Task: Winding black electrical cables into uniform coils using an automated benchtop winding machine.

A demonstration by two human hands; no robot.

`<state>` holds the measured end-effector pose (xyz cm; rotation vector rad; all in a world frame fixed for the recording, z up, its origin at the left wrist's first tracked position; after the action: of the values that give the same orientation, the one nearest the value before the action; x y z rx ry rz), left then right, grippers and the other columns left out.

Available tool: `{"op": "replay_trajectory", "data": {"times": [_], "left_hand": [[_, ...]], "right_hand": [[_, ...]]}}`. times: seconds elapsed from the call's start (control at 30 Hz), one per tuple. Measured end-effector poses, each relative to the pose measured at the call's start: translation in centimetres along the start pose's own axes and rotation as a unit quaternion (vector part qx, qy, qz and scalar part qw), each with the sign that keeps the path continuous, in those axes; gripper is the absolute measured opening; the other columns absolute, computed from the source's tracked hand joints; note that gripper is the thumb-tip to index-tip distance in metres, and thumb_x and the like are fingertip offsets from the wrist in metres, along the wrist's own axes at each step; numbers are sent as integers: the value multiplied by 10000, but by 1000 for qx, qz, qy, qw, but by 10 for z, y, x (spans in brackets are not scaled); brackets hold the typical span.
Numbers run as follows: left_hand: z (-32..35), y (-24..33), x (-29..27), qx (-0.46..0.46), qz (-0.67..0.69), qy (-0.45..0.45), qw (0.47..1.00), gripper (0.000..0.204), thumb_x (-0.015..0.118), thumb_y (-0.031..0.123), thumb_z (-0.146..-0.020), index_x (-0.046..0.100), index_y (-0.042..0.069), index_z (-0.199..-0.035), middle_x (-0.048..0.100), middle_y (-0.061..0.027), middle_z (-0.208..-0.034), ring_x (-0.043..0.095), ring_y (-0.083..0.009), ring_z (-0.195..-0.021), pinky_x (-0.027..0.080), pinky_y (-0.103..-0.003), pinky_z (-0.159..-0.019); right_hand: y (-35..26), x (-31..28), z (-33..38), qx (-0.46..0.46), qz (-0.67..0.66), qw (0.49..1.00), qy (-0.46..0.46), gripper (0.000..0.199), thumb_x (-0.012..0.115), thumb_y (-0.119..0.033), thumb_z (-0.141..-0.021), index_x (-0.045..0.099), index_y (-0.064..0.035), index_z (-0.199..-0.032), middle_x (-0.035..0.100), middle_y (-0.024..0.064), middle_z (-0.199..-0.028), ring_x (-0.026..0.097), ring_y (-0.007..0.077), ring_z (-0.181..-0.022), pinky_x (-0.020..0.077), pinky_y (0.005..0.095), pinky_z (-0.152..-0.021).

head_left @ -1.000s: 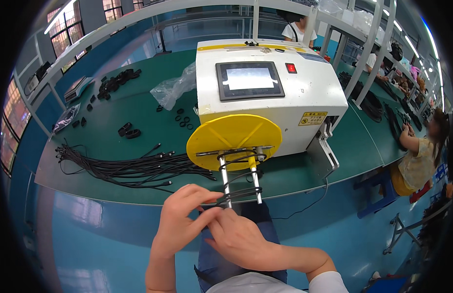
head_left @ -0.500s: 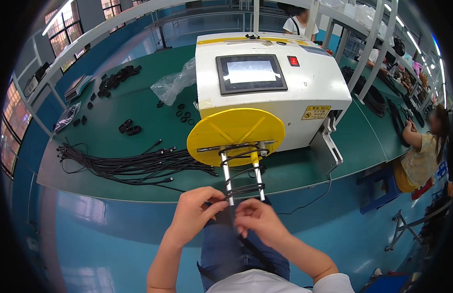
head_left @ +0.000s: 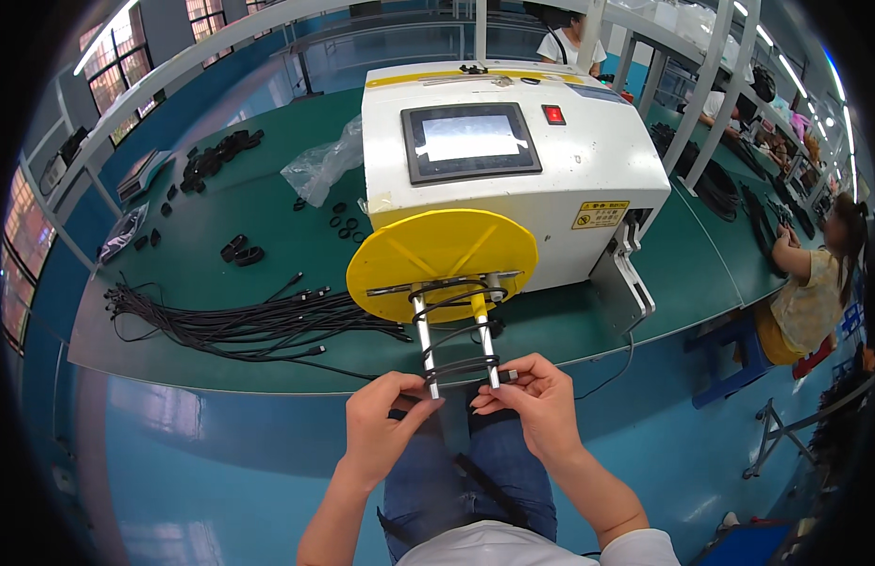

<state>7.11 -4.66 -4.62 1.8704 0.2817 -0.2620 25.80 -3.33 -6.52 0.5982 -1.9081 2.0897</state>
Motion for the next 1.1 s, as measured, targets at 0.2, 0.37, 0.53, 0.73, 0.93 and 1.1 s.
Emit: {"op": "replay_trajectory", "data": {"times": [0.2, 0.37, 0.53, 0.73, 0.93, 1.1], "left_hand": [[8, 19, -2, 67, -147, 67, 985, 306, 787, 75, -691, 609, 42, -938, 608, -79, -903, 638, -211, -815, 534, -298, -644], [6, 25, 10, 206, -265, 91, 937, 455, 811, 134, -642, 611, 71, -1046, 586, -98, -1084, 569, -270, -1044, 497, -390, -834], [-9, 31, 26, 259, -324, 63, 907, 689, 806, 187, -628, 523, 34, -1237, 482, -158, -1308, 410, -338, -1259, 368, -463, -1015], [-18, 64, 34, 224, -432, -34, 873, 835, 787, 178, -629, 404, -68, -1329, 386, -234, -1403, 299, -400, -1348, 299, -510, -1068], [-39, 53, 45, 223, -518, 4, 826, 520, 572, 83, -801, 466, -47, -1293, 450, -194, -1370, 397, -332, -1310, 339, -461, -1058], [-39, 47, 45, 237, -480, 20, 844, 468, 520, 39, -822, 473, -63, -1276, 480, -225, -1331, 454, -342, -1267, 376, -429, -1038]], "right_hand": [[-5, 0, 0, -8, -12, 1000, 2, 138, 560, 99, -836, 522, 57, -962, 647, 219, -884, 689, 302, -784, 599, 378, -706], [-6, 0, -1, -7, -17, 1000, -4, 142, 554, 103, -838, 521, 56, -968, 649, 212, -898, 687, 295, -815, 599, 381, -712], [-5, -3, 0, -26, 23, 999, -2, 127, 567, 102, -833, 548, 63, -952, 656, 192, -905, 680, 255, -840, 589, 361, -744], [-4, -12, 2, -83, 147, 985, 21, 131, 662, 28, -815, 653, 49, -944, 685, 99, -894, 657, 135, -802, 526, 234, -698], [-25, -4, 3, -143, 289, 946, 15, 133, 681, 51, -768, 676, 40, -901, 684, 93, -844, 664, 155, -789, 526, 249, -737], [-38, -5, 0, -199, 383, 901, -36, 156, 686, 16, -772, 672, 19, -928, 673, 93, -842, 650, 167, -737, 506, 254, -674]]}}
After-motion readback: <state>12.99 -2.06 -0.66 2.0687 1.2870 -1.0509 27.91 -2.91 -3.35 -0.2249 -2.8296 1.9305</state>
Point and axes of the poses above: each hand's wrist, its own z-axis away from the middle knuckle, its own x-axis out of the palm, y = z × x, the point moved 4 cm from there along -z, towards the middle knuckle
